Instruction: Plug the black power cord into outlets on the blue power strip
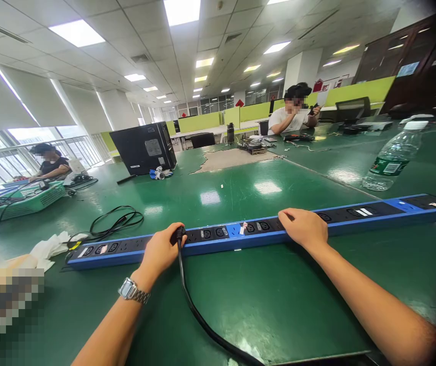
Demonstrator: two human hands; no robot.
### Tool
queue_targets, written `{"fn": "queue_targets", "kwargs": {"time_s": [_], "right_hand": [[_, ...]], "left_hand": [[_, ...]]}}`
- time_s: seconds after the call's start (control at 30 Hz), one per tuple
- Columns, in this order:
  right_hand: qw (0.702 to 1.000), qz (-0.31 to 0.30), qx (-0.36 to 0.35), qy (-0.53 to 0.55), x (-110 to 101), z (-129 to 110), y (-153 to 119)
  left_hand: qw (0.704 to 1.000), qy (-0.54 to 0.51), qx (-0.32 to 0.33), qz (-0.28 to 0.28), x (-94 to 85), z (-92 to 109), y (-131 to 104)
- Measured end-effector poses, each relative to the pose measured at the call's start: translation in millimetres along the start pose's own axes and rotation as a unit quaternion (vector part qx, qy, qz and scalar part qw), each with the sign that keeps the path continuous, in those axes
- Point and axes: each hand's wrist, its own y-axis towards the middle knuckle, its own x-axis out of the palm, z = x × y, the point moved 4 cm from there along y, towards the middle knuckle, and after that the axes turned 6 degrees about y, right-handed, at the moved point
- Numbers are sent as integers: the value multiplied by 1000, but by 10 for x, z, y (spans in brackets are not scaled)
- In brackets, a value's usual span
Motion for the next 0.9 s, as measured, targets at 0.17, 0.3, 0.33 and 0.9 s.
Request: {"fn": "queue_targets", "kwargs": {"time_s": [0.17,0.3,0.33,0.9], "right_hand": [[1000,-2,2,-7,5,3,0],[1000,-1,-5,-3,19,23,8],[1000,-3,-5,-1,22,26,9],[1000,-9,6,-2,26,13,-1]], "left_hand": [[998,-62,15,10,58,-39,3],[982,-127,-22,140,89,-203,-107],[979,-140,-27,143,91,-238,-125],[978,-186,-44,77,90,-269,-123]]}}
